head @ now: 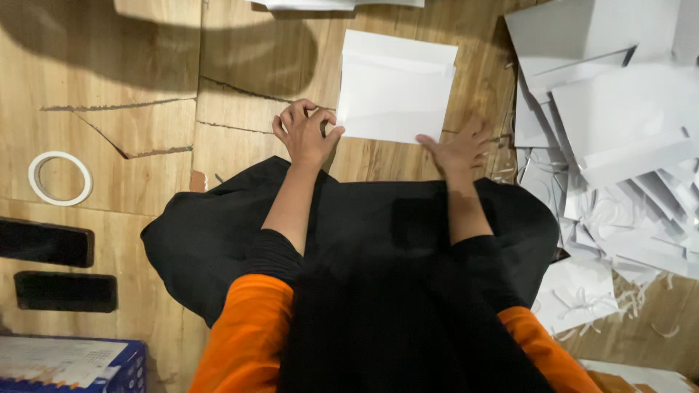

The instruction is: The person sits on the floor and repeatedly folds white paper sheets in half. They place each folded sheet onto a growing stack and occasionally insert a blue-covered booklet into the stack.

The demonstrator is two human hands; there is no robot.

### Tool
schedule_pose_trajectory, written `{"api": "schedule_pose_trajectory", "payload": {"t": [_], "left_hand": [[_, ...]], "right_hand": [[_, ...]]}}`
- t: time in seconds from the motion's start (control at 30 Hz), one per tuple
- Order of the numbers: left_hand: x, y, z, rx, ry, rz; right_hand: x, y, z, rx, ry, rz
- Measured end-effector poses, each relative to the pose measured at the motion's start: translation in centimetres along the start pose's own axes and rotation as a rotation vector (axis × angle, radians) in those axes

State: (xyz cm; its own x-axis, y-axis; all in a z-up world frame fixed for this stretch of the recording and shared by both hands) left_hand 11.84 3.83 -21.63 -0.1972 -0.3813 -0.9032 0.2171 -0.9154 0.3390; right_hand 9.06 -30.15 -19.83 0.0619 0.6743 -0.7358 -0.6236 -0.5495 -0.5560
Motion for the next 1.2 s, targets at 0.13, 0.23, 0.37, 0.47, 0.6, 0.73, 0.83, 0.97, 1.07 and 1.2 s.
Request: {"api": "schedule_pose_trajectory", "payload": {"t": [0.13, 0.23, 0.37, 0.47, 0.6, 0.73, 0.83, 0.97, 1.07, 1.2], "left_hand": [[0.2, -0.2, -0.5, -0.011, -0.088, -0.090], [-0.6, 1.2, -1.5, 0.079, -0.176, -0.089], [-2.3, 2.2, -2.0, 0.107, -0.309, -0.142], [-2.0, 2.3, -2.2, 0.155, -0.404, -0.159], [-0.8, 3.3, -3.0, 0.305, -0.429, -0.305], [-0.4, 4.1, -4.6, 0.376, -0.463, -0.299], [1.1, 4.2, -5.2, 0.491, -0.487, -0.292], [2.0, 3.3, -5.4, 0.448, -0.551, -0.214], [0.8, 3.1, -5.2, 0.409, -0.567, -0.176], [-0.1, 3.2, -5.2, 0.355, -0.588, -0.108]], "right_hand": [[-3.3, 2.2, -1.6, 0.074, 0.055, 0.059], [-2.9, 0.1, -2.6, 0.038, -0.011, 0.150], [0.0, -5.3, -1.3, 0.011, -0.077, 0.383], [4.3, -8.9, 0.5, -0.184, -0.129, 0.368], [11.0, -12.4, 1.7, -0.411, -0.310, 0.110], [12.9, -12.6, 1.4, -0.403, -0.340, 0.131], [13.1, -13.0, 1.6, -0.428, -0.323, 0.147], [12.2, -13.4, 0.4, -0.299, -0.167, 0.089], [12.5, -12.8, -1.5, -0.205, -0.072, 0.065], [12.4, -12.2, -3.2, -0.133, 0.023, 0.013]]}}
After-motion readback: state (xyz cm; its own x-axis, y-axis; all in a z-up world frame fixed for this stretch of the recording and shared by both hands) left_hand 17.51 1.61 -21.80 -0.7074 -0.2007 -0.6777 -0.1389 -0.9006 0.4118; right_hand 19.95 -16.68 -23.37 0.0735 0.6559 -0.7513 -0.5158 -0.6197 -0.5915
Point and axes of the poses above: each hand's wrist, its own z-axis away from the middle knuckle, its own x-axis out of the palm, y = z × x, the point moved 10 cm from there along -z, towards the middle knuckle, and after that the axes turned 14 degrees about -z, right-handed, at the moved point
